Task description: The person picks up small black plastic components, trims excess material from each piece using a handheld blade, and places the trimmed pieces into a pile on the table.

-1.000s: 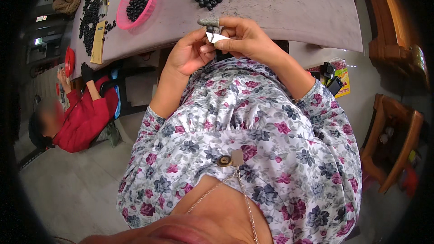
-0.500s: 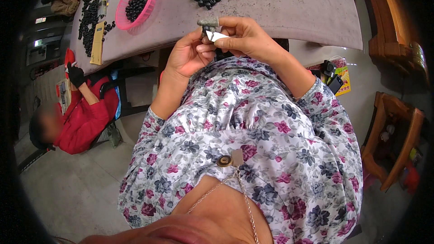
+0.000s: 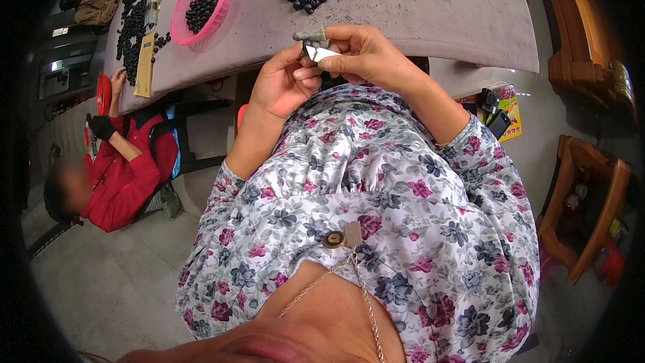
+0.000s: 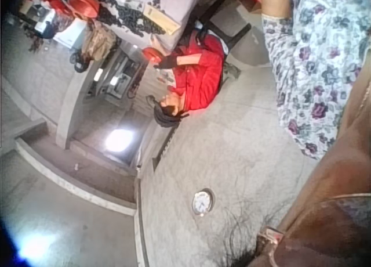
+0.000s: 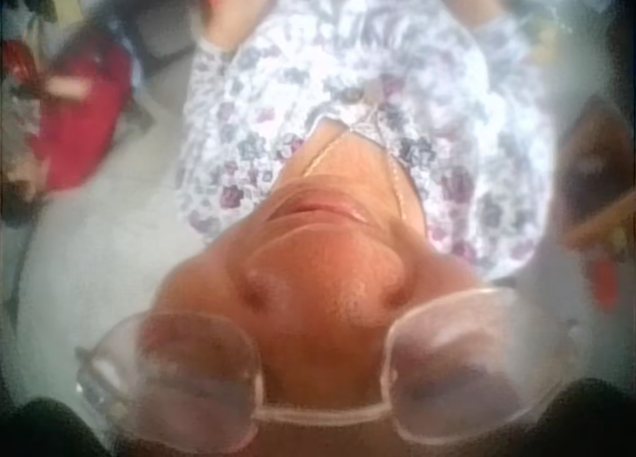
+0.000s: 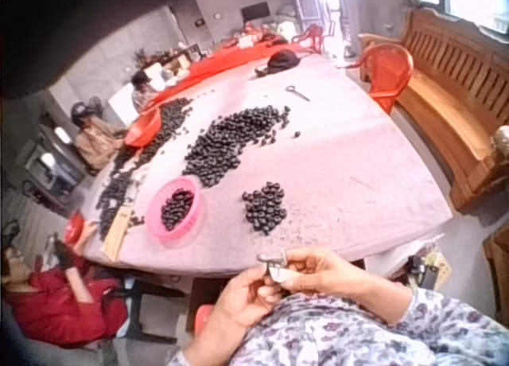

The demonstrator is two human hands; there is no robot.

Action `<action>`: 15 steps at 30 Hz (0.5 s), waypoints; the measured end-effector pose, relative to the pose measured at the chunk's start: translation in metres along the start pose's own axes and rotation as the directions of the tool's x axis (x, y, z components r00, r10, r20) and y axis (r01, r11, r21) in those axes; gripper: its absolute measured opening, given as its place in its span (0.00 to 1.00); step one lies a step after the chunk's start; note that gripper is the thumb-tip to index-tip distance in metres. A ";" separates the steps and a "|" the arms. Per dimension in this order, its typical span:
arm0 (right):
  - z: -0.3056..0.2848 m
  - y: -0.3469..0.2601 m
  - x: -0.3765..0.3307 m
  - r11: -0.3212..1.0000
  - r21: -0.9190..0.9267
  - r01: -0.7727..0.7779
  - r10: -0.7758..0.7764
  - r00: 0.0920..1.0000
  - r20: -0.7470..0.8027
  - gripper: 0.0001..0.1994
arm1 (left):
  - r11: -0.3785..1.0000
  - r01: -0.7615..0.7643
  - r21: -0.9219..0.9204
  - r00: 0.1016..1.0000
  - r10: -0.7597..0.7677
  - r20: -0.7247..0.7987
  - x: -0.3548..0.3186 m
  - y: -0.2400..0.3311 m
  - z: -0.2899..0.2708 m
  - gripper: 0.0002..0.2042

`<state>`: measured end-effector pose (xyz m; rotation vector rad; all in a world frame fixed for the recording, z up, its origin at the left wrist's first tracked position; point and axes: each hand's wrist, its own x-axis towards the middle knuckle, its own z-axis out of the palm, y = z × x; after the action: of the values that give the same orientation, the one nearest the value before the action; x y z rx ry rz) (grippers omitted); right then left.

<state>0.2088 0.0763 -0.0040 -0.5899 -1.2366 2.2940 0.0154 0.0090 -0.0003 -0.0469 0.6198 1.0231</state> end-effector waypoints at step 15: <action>0.000 0.007 0.000 1.000 0.016 -0.007 0.007 1.000 0.024 0.14 | 0.998 -0.058 -0.026 0.995 0.055 -0.088 -0.006 -0.009 0.010 0.07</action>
<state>0.2073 0.0732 -0.0098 -0.5630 -1.2280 2.3210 0.0251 0.0029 0.0093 -0.0999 0.6899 1.0889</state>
